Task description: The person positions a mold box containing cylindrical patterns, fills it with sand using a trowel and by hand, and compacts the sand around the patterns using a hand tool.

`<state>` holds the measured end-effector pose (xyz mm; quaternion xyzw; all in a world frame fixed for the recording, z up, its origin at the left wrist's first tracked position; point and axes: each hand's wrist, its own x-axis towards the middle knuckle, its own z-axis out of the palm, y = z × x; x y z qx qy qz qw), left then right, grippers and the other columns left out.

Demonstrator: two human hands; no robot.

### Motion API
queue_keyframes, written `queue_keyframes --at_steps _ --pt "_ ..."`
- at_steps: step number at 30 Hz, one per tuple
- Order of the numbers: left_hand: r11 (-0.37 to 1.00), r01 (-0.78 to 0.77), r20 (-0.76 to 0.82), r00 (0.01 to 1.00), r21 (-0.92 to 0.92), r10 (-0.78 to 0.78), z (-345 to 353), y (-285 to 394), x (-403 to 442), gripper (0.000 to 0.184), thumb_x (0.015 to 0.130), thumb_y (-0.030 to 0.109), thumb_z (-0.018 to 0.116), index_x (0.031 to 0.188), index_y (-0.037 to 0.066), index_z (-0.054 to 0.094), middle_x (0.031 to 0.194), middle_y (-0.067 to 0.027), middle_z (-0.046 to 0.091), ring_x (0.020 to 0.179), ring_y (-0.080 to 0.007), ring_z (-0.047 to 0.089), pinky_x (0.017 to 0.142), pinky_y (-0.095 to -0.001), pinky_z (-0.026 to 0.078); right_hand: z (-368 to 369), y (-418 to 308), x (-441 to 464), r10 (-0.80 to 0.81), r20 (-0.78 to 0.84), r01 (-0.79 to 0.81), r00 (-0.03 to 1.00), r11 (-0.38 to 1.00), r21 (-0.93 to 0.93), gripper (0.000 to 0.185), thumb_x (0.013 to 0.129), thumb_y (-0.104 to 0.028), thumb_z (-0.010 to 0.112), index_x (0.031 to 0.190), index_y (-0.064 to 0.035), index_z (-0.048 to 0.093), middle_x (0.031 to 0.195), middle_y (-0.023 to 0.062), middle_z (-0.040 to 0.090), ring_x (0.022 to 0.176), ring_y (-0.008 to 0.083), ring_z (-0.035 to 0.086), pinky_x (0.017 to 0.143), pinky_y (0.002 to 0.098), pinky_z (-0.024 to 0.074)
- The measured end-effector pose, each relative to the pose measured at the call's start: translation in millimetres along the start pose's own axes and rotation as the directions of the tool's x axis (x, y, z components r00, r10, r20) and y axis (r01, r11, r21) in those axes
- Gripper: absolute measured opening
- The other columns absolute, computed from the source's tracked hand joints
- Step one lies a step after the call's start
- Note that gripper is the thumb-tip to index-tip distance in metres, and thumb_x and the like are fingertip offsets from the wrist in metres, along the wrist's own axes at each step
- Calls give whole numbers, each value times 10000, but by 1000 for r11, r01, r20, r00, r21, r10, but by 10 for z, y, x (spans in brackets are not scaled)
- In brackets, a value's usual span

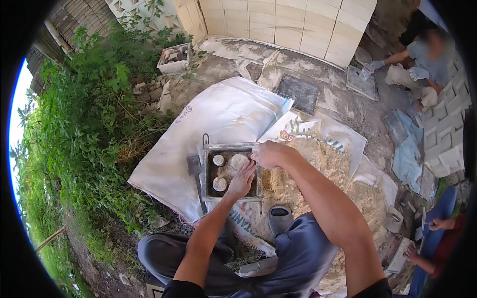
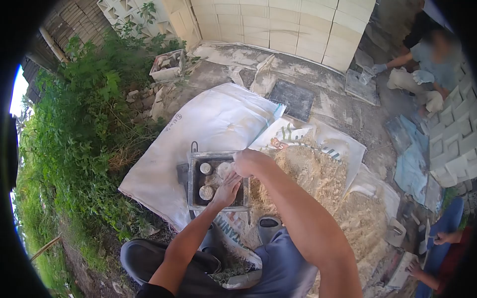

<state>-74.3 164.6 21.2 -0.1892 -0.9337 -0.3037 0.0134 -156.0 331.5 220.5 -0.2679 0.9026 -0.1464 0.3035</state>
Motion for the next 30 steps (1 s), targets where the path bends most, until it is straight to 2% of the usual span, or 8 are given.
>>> queue_keyframes --at_steps 3,7,10,14,19,22,29,30 --pt "947 90 155 987 -308 -43 -195 -91 -101 421 914 167 475 1287 -25 437 1445 -194 330 1375 -348 224 1106 -471 233 18 18 -6 57 36 -55 998 997 -57 344 938 -320 433 1056 -52 611 1020 216 631 958 363 602 833 441 468" --pt "904 324 -404 894 279 -195 -215 -263 -267 406 942 253 405 1192 -39 535 1302 -173 512 1352 -339 274 1126 -479 169 -21 -17 -35 9 75 -1 997 995 -98 333 935 -315 435 1054 -62 615 1037 203 632 955 357 602 829 437 468" --pt "952 175 81 976 249 -201 -136 -199 -482 438 945 271 400 1217 -53 511 1305 -226 487 1337 -310 312 1129 -511 113 -32 -16 -55 7 -6 -7 1000 999 -42 334 888 -266 512 977 18 664 1035 212 644 970 342 624 830 422 501" --pt "884 331 -176 942 332 -286 38 -66 -428 407 926 280 422 1144 -26 579 1185 -207 578 1222 -306 459 1124 -523 114 -39 -39 -72 -32 -5 31 999 997 -76 371 918 -305 481 976 12 664 1020 212 646 963 350 619 833 428 492" --pt "922 368 44 926 121 -375 -78 163 -351 328 904 247 446 1072 18 611 1026 -195 652 1114 -337 548 1118 -512 143 -57 19 -14 -92 106 113 990 971 -212 384 938 -320 453 1012 1 651 1030 218 640 969 361 611 831 429 487" --pt "968 138 -88 989 209 -122 -95 -13 -421 311 921 183 415 1138 41 586 1172 -206 584 1213 -348 470 1108 -496 205 -92 -22 -118 -50 7 50 999 997 -53 375 938 -321 459 1028 -7 644 1037 216 638 966 359 610 836 425 480" --pt "883 159 -79 987 441 -138 -382 -181 -978 554 931 241 426 1403 -14 285 1455 -174 317 1354 -309 292 1115 -458 207 25 76 -30 -105 -5 104 994 990 -96 388 937 -326 459 1024 5 641 1022 212 643 949 358 614 822 424 485" --pt "862 326 -136 946 388 -296 -391 -122 -1006 579 938 269 412 1415 -18 254 1454 -193 310 1362 -310 277 1121 -460 184 20 69 -38 -102 4 102 995 990 -95 389 937 -327 458 1005 6 648 1010 209 647 935 359 618 817 426 485"
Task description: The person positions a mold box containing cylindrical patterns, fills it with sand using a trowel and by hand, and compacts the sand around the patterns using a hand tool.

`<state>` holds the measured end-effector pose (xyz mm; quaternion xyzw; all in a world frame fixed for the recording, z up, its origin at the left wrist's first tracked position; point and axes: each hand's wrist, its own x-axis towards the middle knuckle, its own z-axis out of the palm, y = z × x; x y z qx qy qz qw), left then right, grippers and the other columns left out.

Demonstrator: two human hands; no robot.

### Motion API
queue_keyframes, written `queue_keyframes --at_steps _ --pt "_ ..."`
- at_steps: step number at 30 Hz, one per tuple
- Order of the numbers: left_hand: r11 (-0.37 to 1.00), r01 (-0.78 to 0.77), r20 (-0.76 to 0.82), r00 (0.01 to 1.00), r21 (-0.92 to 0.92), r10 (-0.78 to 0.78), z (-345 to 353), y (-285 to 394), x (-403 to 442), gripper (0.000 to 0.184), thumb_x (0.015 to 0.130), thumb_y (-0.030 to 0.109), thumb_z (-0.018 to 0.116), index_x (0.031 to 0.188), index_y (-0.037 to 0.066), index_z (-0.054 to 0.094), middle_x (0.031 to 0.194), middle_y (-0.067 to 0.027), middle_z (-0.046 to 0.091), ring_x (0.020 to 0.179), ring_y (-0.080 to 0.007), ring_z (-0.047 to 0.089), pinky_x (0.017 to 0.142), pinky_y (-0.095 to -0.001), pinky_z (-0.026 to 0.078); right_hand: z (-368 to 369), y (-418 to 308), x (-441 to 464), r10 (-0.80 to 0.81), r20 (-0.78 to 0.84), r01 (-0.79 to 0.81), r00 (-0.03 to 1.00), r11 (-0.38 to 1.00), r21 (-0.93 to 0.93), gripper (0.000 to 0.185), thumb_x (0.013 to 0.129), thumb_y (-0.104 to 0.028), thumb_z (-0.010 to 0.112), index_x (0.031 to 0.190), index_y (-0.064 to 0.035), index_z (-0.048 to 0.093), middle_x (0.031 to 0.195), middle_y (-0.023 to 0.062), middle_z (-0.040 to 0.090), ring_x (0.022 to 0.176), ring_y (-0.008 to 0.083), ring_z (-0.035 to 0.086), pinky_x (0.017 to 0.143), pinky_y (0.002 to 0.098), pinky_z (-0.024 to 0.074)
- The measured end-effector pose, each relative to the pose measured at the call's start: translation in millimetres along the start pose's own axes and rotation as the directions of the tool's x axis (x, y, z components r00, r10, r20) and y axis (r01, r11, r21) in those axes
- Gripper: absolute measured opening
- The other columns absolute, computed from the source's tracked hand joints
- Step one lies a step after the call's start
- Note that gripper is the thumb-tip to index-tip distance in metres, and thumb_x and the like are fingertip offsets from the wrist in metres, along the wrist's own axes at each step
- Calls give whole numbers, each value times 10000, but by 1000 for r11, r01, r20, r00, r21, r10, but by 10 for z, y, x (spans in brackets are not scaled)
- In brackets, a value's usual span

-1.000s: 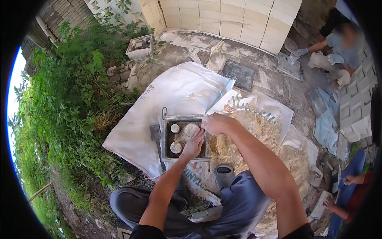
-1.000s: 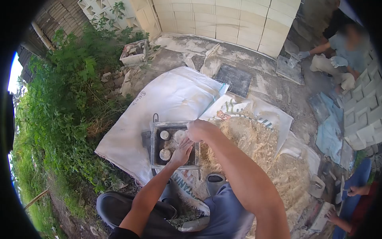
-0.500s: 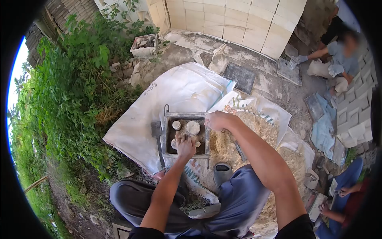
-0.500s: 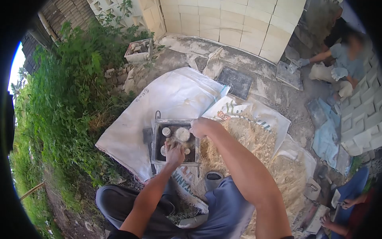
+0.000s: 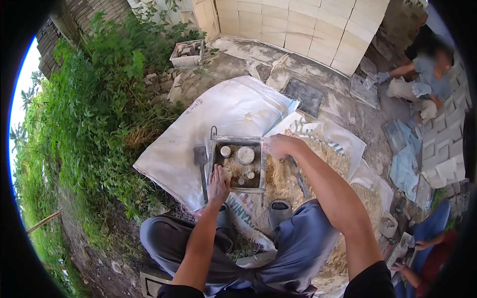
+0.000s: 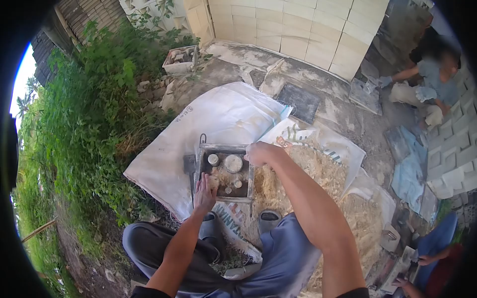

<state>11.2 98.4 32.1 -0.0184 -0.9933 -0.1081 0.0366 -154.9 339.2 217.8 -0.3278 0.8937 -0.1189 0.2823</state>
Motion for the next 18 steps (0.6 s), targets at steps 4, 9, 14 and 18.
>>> queue_keyframes --at_steps 4,9,14,18 --pt "1000 12 -36 999 10 -11 -24 194 130 564 944 331 406 1342 -66 355 1408 -259 337 1362 -335 264 1123 -491 143 17 51 36 -48 -14 47 999 998 -50 371 936 -293 445 948 1 670 981 198 657 902 361 624 812 433 484" --pt "993 73 290 956 -90 -44 238 702 495 558 954 410 343 1237 -44 503 1244 -278 518 1246 -357 434 1111 -484 185 -43 76 -42 -80 -19 78 997 993 -86 350 925 -240 433 934 15 673 972 208 655 890 360 627 795 432 492" --pt "950 131 242 968 -283 -62 426 931 737 381 808 213 512 1135 25 568 960 -272 634 904 -419 615 815 -483 479 -114 61 -159 -48 -69 45 996 998 -39 344 915 -215 436 910 36 671 948 225 654 864 359 633 761 423 504" --pt "943 124 247 968 -310 -47 598 925 886 353 797 166 500 1105 8 569 923 -242 649 884 -418 614 820 -481 473 -74 116 -109 -15 -59 16 998 1000 18 338 906 -199 436 885 37 676 922 219 660 847 355 638 767 421 503"
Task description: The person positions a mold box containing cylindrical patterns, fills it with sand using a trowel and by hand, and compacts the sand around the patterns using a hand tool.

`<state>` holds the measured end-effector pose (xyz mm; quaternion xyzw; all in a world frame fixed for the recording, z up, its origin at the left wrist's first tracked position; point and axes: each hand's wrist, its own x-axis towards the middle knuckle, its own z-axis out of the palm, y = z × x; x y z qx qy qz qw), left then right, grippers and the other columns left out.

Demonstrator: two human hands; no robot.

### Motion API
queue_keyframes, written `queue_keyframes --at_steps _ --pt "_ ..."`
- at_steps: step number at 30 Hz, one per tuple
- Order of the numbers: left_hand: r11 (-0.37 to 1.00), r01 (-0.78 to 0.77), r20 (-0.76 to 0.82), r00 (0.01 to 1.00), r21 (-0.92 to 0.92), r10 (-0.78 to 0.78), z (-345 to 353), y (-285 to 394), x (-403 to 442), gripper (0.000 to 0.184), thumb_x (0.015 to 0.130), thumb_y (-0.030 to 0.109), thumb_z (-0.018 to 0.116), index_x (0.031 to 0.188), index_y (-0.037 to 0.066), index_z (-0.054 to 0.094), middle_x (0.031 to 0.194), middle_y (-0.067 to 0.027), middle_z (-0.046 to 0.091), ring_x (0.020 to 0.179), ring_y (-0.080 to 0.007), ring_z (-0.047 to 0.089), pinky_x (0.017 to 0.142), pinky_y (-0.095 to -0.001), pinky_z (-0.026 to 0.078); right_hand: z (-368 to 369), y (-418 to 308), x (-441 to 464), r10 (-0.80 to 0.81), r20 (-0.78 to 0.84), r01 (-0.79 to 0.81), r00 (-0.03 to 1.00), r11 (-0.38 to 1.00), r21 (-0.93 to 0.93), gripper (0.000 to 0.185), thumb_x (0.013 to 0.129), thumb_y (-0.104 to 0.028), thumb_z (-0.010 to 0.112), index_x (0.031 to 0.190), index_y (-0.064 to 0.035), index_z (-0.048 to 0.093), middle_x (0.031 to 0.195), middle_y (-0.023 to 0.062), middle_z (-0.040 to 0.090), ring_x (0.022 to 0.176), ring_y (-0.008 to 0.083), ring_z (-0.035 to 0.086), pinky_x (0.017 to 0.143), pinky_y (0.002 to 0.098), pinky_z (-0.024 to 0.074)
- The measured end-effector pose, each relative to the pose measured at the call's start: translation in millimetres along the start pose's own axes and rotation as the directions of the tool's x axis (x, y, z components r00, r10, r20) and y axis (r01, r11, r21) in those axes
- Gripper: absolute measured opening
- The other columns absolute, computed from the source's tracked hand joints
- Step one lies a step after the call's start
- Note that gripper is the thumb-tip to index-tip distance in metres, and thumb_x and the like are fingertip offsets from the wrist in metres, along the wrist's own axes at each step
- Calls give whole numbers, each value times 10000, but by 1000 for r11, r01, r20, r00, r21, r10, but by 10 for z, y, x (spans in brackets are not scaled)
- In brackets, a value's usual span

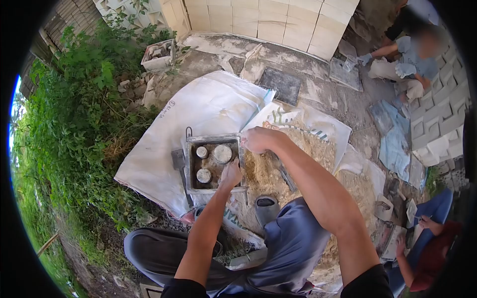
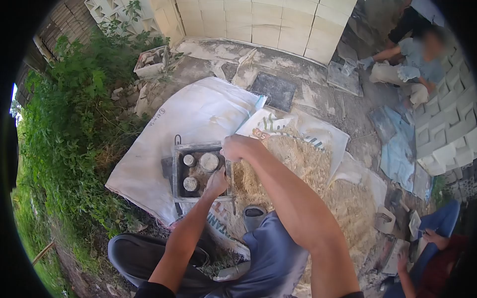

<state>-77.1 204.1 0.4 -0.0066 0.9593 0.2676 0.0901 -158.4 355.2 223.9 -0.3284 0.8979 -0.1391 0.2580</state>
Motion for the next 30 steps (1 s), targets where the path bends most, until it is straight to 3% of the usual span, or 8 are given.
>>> queue_keyframes --at_steps 5,7,12,14,17,21,26,30 --pt "972 -129 242 967 196 79 -205 -80 -25 239 774 141 501 953 17 600 909 -236 648 899 -409 612 861 -508 422 -10 3 -11 -51 52 57 997 992 -114 312 880 -176 446 872 28 682 920 212 663 842 345 641 754 423 506" --pt "878 -429 251 892 212 375 -229 -214 -24 206 750 136 510 887 20 610 836 -218 644 797 -429 602 803 -495 451 28 -4 -5 -6 -30 6 1000 1000 5 289 850 -159 464 887 27 682 933 207 664 857 342 640 744 417 513" --pt "956 -286 267 928 61 260 -411 -110 -64 141 788 95 498 847 34 610 857 -168 650 832 -345 606 747 -428 471 -112 -22 -117 24 67 -20 997 999 -50 293 875 -218 473 993 -20 654 1003 191 651 915 338 619 791 408 489" --pt "947 -128 -17 992 -296 128 -333 -170 -119 114 801 71 525 863 33 614 872 -146 655 915 -326 593 774 -376 469 -200 74 -195 -3 90 12 996 995 -98 310 900 -262 475 1072 -50 622 1049 185 638 949 334 603 820 406 466" --pt "937 -350 -388 867 -24 314 -420 234 -300 106 793 46 552 883 47 608 816 -112 639 852 -329 588 795 -406 465 -268 388 -319 8 -44 2 999 979 202 332 910 -287 478 1122 -70 614 1087 166 636 986 314 600 840 408 459" --pt "826 -558 -317 799 -77 510 -60 640 -348 213 791 50 549 1002 21 559 986 -166 581 907 -344 546 820 -415 454 -28 774 -483 224 -62 -207 973 957 203 243 915 -190 463 997 -19 614 955 177 659 897 292 625 781 383 482" --pt "967 -211 -115 974 -140 196 818 712 -342 419 814 121 569 1187 -18 437 1215 -260 459 1128 -414 438 964 -460 373 1932 1442 -511 588 7 -575 809 788 222 280 898 -193 497 1096 2 531 1078 239 596 944 367 612 809 421 498" --pt "999 -31 -154 988 -29 26 1256 546 -185 598 848 228 573 1331 -25 329 1401 -275 291 1323 -441 210 1086 -502 222 2669 1413 -534 521 -317 -526 792 847 79 466 895 -236 514 1265 18 388 1159 264 544 979 418 590 811 460 499"
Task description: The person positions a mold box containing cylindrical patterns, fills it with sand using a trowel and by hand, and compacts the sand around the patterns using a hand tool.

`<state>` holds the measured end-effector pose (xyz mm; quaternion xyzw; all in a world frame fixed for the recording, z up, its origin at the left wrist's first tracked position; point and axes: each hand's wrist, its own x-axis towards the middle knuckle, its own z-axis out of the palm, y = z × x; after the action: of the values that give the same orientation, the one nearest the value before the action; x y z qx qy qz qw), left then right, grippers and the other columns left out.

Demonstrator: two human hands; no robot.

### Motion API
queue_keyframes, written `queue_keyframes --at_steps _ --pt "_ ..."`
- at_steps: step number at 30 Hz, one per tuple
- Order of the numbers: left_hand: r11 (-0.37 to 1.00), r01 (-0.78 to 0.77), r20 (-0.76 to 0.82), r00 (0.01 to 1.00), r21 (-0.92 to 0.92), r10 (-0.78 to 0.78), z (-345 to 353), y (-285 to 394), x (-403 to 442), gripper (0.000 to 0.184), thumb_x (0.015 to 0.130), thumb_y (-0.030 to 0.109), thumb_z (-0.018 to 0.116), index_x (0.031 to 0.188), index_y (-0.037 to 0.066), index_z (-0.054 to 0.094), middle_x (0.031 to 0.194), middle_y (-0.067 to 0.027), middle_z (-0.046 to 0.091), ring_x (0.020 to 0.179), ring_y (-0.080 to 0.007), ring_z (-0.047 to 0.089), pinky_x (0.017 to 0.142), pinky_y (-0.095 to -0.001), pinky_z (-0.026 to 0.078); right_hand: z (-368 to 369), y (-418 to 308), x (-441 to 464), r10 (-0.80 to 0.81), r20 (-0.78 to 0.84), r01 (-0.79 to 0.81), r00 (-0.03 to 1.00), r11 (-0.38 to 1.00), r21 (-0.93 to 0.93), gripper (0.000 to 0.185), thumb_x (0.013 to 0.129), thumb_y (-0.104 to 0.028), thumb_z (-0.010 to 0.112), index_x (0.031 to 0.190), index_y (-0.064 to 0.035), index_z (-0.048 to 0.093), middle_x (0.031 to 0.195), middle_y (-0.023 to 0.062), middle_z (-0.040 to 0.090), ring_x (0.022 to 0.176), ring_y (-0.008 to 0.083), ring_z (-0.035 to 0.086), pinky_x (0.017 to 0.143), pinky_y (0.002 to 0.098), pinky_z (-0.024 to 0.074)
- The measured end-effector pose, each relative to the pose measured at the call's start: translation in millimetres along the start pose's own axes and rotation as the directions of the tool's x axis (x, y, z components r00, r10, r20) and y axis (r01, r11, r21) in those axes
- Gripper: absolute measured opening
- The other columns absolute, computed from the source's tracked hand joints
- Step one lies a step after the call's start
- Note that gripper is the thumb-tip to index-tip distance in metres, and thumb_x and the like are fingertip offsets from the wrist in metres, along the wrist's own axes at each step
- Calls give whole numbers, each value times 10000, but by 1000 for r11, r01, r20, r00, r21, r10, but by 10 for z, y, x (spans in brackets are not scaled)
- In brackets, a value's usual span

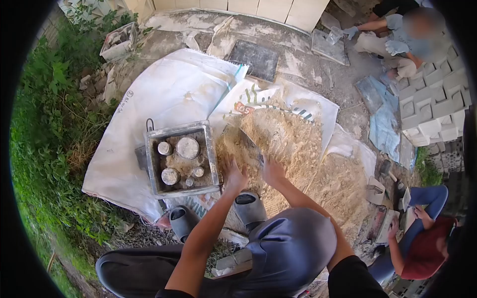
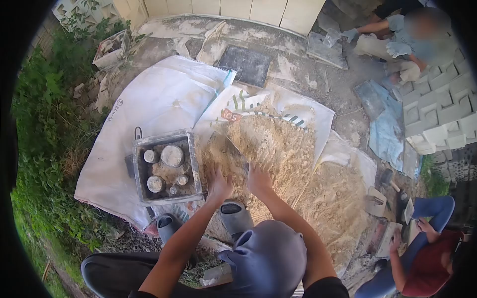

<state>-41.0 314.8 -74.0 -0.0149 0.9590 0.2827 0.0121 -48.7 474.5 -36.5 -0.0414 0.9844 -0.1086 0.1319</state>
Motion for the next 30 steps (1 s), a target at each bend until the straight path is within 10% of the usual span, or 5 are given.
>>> queue_keyframes --at_steps 8,15,30 --pt "985 -59 -321 947 -161 4 330 -144 102 582 889 291 529 1354 0 334 1409 -242 319 1309 -415 287 1072 -502 253 -499 35 -31 418 169 -450 893 829 332 442 961 -426 364 1204 -77 484 915 242 642 891 438 609 770 511 479" --pt "824 261 -131 919 -502 -371 258 281 239 449 988 322 353 1303 14 440 1335 -182 450 1248 -348 398 1035 -409 318 75 147 -365 285 183 -338 941 836 432 463 939 -437 427 1064 -3 530 780 290 614 790 467 601 717 519 469" --pt "377 3 -241 765 -926 -598 -356 1103 551 344 977 205 428 1202 -20 557 1236 -166 548 1164 -295 497 975 -359 383 -1078 -172 -407 148 155 -209 977 825 526 425 936 -396 470 941 20 555 764 303 607 772 458 605 658 490 463"
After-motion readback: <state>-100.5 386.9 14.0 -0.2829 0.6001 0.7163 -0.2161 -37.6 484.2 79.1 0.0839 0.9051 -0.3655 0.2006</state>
